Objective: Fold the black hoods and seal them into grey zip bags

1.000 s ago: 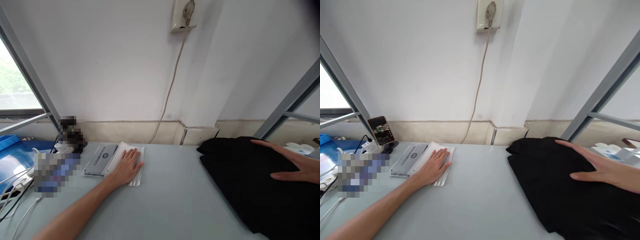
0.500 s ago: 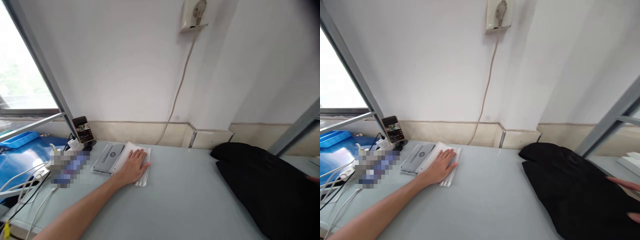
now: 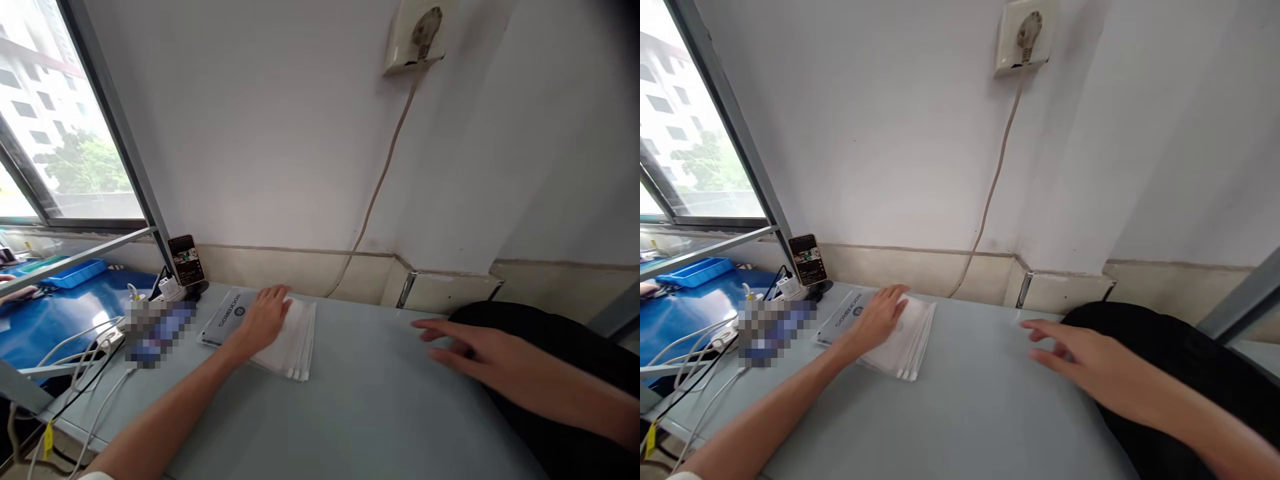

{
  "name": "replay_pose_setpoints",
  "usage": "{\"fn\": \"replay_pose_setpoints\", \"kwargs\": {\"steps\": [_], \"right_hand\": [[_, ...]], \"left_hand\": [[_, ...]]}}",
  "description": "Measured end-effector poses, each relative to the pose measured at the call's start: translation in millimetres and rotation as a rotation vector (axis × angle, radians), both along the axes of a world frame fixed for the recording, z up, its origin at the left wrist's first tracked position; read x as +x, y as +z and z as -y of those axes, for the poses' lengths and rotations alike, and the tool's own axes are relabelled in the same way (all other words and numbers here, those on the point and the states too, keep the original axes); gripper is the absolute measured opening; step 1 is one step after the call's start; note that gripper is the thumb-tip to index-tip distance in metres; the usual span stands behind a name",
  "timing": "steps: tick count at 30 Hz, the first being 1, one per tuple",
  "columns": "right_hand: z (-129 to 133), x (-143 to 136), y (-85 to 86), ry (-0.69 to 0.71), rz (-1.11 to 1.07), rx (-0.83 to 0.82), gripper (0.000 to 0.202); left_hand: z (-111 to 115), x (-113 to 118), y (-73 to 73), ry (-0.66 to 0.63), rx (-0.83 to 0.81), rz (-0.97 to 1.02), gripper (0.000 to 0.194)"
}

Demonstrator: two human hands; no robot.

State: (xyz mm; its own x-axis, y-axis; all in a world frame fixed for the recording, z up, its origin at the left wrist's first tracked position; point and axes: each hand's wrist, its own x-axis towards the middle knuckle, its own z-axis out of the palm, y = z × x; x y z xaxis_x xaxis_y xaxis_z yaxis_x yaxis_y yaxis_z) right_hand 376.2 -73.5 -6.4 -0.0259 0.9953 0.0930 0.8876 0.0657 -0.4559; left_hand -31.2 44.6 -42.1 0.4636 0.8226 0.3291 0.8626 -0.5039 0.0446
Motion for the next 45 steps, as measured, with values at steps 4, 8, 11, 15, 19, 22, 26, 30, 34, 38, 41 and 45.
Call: {"fn": "replay_pose_setpoints", "kwargs": {"steps": [4, 8, 11, 15, 19, 22, 26, 30, 34, 38, 41, 45], "right_hand": [[-22, -68, -21.3, 0.116, 0.014, -0.134, 0.052], [-21, -91, -46.6, 0.105, 0.028, -0.098, 0.048], [-18, -91, -56.8, 0.06, 0.019, -0.099, 0.045], [-17, -90, -60.6, 0.031, -0.013, -0.123, 0.044], [-18, -90, -60.9, 0.022, -0.042, -0.139, 0.044], [-18, -91, -60.2, 0.014, -0.041, -0.165, 0.046], [-19, -91, -59.6, 0.008, -0.028, -0.171, 0.046], [-20, -91, -60.3, 0.024, -0.019, -0.166, 0.045], [-20, -90, -61.6, 0.019, -0.022, -0.169, 0.044], [-21, -89, -61.8, 0.021, -0.04, -0.168, 0.044], [-19, -91, -57.4, 0.031, -0.085, -0.156, 0.042], [-11, -103, -46.1, 0.2, -0.335, -0.149, 0.043]], "left_hand": [[-15, -38, 13.2, 0.263, 0.001, -0.08, 0.047], [-23, -65, 4.0, 0.463, -0.061, -0.15, 0.044], [-28, -71, -2.0, 0.528, -0.093, -0.171, 0.053], [-30, -72, 2.6, 0.552, -0.085, -0.173, 0.059], [-28, -69, 17.7, 0.562, -0.038, -0.168, 0.049], [-22, -64, 32.4, 0.571, 0.017, -0.169, 0.041], [-8, -56, 55.6, 0.55, 0.145, -0.146, 0.048], [5, -54, 80.5, 0.503, 0.396, -0.013, 0.054], [11, -56, 94.8, 0.384, 0.481, 0.227, 0.046], [6, -53, 89.0, 0.2, 0.298, 0.518, 0.035], [1, -45, 77.1, 0.139, 0.096, 0.677, 0.035], [3, -26, 56.9, 0.073, -0.116, 0.815, 0.044]]}}
